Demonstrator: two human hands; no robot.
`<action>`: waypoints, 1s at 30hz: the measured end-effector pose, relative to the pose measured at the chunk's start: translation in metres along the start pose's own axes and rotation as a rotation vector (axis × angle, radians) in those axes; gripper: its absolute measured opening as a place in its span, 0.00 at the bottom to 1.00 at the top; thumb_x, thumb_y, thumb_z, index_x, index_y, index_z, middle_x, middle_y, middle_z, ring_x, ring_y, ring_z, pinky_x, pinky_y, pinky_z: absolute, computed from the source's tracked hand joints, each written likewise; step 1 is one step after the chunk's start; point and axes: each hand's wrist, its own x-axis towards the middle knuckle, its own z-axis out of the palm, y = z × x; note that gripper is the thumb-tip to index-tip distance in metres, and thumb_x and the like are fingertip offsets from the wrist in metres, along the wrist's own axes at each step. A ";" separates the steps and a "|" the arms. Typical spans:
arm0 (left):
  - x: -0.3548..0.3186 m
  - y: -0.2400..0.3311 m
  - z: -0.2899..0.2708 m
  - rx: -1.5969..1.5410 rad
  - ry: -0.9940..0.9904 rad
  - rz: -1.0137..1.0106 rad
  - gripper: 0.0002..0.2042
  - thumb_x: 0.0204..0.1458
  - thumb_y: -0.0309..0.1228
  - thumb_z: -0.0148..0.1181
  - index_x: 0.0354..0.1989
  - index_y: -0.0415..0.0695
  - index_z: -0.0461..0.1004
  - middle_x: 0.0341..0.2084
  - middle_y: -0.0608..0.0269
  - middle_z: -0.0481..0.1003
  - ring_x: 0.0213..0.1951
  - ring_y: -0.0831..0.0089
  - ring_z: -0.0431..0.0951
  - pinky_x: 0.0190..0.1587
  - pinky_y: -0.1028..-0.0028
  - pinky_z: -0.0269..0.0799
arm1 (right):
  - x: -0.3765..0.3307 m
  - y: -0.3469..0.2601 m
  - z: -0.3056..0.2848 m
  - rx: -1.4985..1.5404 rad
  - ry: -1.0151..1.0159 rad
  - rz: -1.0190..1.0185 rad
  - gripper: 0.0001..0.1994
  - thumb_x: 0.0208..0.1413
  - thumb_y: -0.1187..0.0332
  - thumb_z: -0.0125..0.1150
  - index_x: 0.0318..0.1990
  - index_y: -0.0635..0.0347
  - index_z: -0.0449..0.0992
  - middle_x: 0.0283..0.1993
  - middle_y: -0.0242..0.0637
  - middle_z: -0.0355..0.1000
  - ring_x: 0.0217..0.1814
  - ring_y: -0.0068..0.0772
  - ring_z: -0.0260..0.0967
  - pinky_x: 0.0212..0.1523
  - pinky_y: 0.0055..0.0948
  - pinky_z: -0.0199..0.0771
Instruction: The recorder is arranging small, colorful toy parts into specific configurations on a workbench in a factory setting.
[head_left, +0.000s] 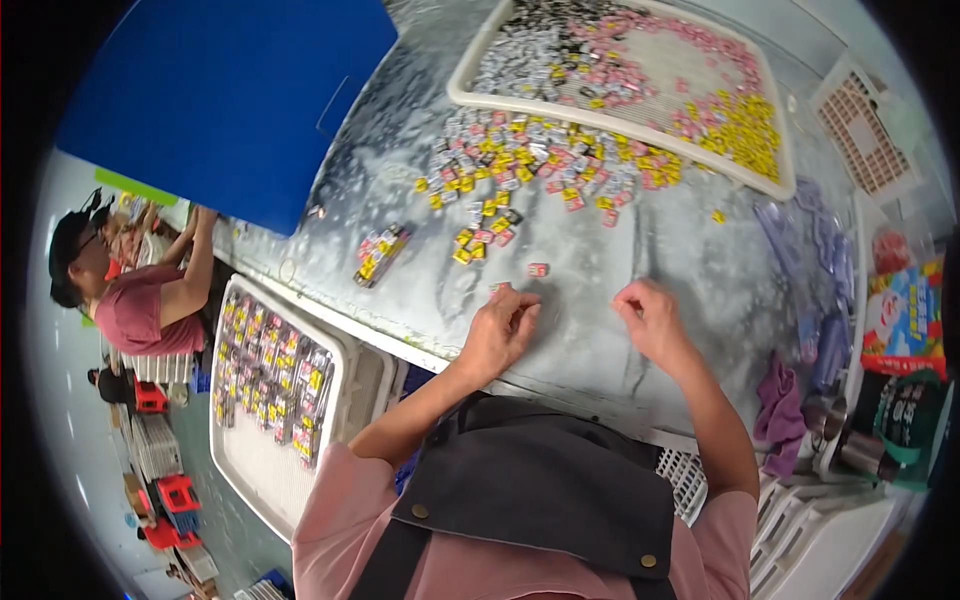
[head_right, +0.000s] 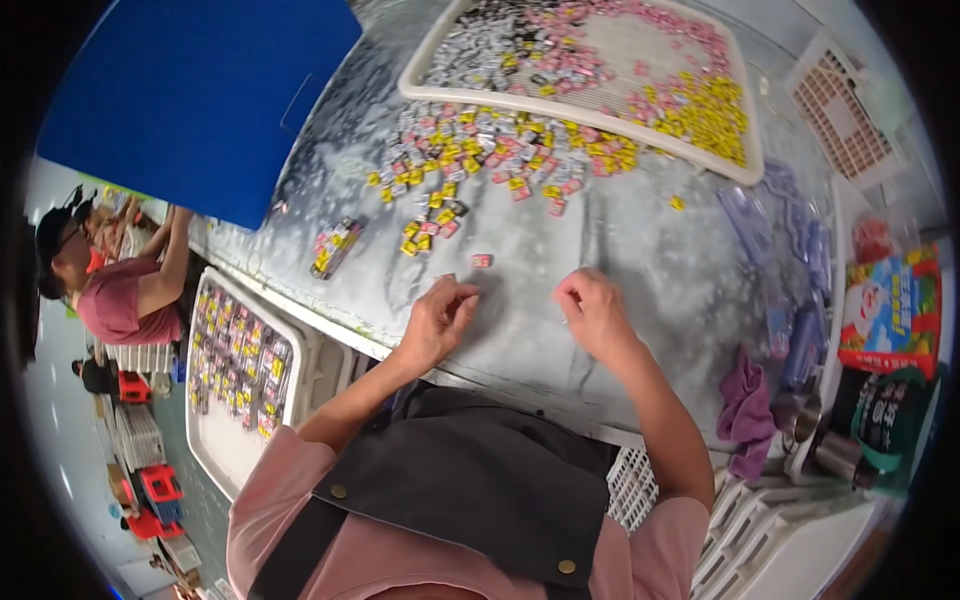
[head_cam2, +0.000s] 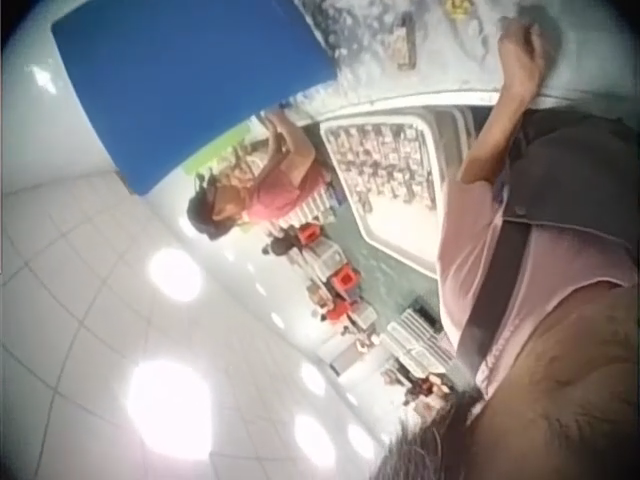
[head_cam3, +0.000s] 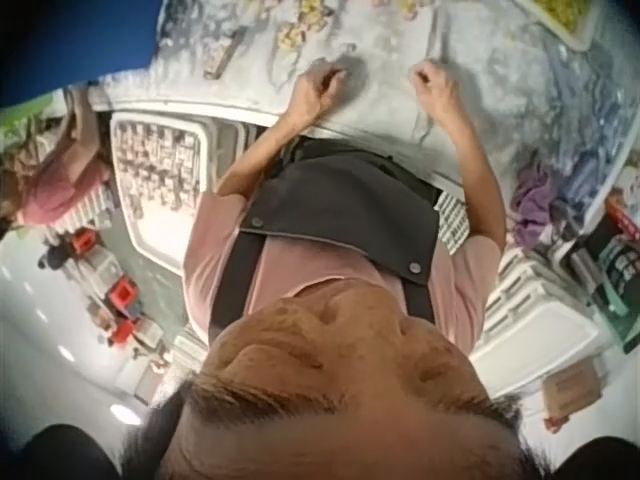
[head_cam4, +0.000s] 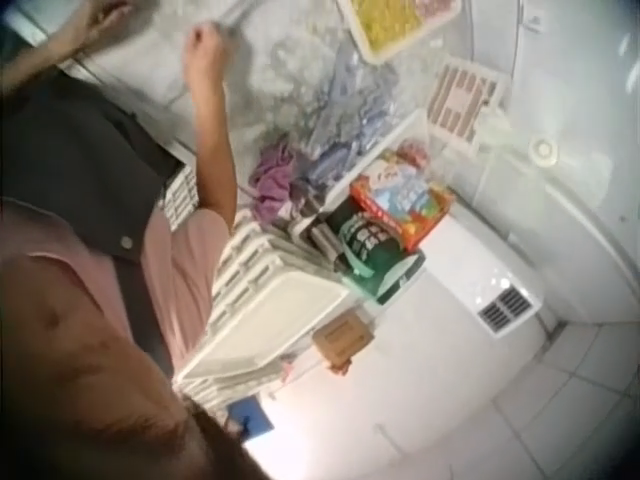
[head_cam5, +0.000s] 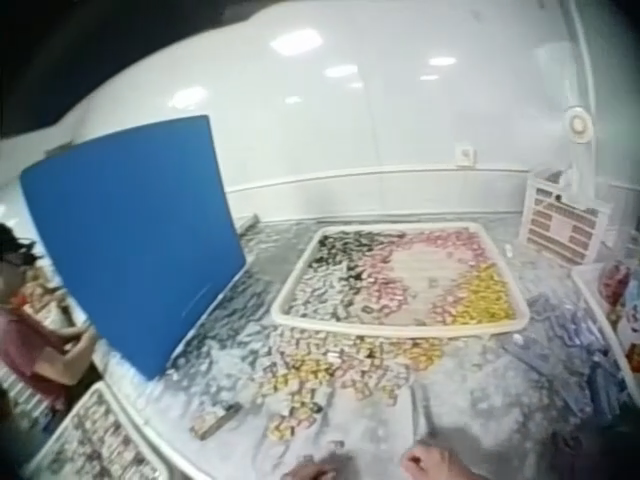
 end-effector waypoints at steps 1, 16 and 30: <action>-0.002 -0.006 -0.008 0.004 0.013 -0.010 0.10 0.59 0.26 0.61 0.47 0.35 0.75 0.34 0.57 0.75 0.35 0.71 0.74 0.37 0.73 0.70 | 0.004 -0.006 0.007 0.006 -0.012 -0.010 0.04 0.56 0.74 0.65 0.36 0.63 0.78 0.32 0.41 0.75 0.33 0.36 0.74 0.35 0.31 0.74; 0.130 -0.067 -0.003 0.612 0.282 0.136 0.38 0.58 0.52 0.56 0.69 0.36 0.57 0.70 0.33 0.47 0.71 0.30 0.44 0.69 0.35 0.39 | 0.163 0.037 0.025 -0.538 0.179 -0.138 0.28 0.58 0.65 0.62 0.64 0.67 0.64 0.67 0.55 0.60 0.69 0.60 0.54 0.69 0.49 0.56; 0.257 -0.056 0.013 0.516 0.206 0.425 0.30 0.58 0.50 0.57 0.64 0.44 0.67 0.65 0.37 0.59 0.65 0.35 0.57 0.66 0.41 0.50 | 0.202 0.057 0.010 -0.334 0.172 -0.131 0.24 0.58 0.69 0.62 0.61 0.66 0.68 0.68 0.53 0.59 0.68 0.58 0.58 0.67 0.46 0.62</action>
